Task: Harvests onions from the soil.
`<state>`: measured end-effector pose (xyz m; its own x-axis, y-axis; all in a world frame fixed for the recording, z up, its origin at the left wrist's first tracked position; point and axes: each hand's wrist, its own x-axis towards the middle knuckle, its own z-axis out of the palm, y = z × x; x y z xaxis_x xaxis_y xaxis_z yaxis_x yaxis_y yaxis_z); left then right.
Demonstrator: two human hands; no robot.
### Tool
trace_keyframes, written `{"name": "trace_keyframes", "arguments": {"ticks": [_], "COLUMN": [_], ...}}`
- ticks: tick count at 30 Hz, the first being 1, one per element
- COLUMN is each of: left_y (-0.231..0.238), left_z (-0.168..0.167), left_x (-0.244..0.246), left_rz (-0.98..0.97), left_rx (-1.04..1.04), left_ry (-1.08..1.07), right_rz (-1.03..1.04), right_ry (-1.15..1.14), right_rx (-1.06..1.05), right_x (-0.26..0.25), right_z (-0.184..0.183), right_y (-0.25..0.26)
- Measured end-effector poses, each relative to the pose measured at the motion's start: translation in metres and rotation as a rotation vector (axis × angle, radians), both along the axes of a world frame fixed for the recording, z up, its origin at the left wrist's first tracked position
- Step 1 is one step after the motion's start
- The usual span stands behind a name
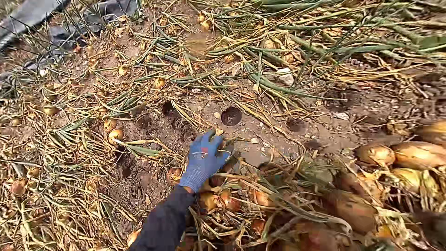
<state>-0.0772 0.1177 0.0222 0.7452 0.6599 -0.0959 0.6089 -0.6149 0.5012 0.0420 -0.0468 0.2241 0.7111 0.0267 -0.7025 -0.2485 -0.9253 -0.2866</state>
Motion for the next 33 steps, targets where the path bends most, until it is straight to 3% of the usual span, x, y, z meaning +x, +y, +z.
{"name": "trace_keyframes", "arguments": {"ticks": [1,3,4,5,6,13,15,16,19,22,27,30,33], "left_y": [0.030,0.057,0.054,0.047,0.038,-0.062,-0.058,-0.040,0.072,0.157,0.159,0.160,0.162], "left_z": [-0.012,-0.060,-0.072,-0.078,-0.083,-0.101,-0.092,-0.083,-0.086,-0.127,-0.138,-0.139,-0.140], "left_x": [-0.022,-0.034,-0.033,-0.030,-0.023,0.075,0.086,0.081,0.026,-0.034,-0.037,-0.036,-0.034], "left_rz": [0.152,0.314,0.327,0.303,0.244,-0.267,-0.455,-0.454,-0.055,0.207,0.276,0.293,0.298], "left_rx": [-0.062,-0.194,-0.264,-0.339,-0.419,-0.708,-0.641,-0.552,0.027,0.307,0.313,0.352,0.376], "left_ry": [0.099,0.140,0.116,0.087,0.058,-0.042,-0.036,-0.066,-0.058,0.169,0.183,0.153,0.139], "right_rz": [0.047,0.612,0.634,0.639,0.649,0.903,0.932,0.959,1.048,1.031,1.014,0.991,0.989], "right_ry": [-0.179,-0.628,-0.752,-0.784,-0.766,-0.662,-0.652,-0.661,-0.701,-0.698,-0.542,-0.467,-0.396], "right_rx": [0.105,0.624,0.600,0.485,0.380,0.284,0.277,0.282,0.283,0.306,0.104,-0.102,-0.123], "right_x": [0.030,0.152,0.193,0.215,0.225,0.213,0.206,0.206,0.229,0.264,0.304,0.288,0.293], "right_z": [-0.049,-0.211,-0.271,-0.304,-0.313,-0.260,-0.232,-0.220,-0.206,-0.210,-0.237,-0.218,-0.222], "right_y": [-0.039,-0.188,-0.221,-0.228,-0.216,0.019,0.084,0.112,0.180,0.243,0.313,0.324,0.324]}}
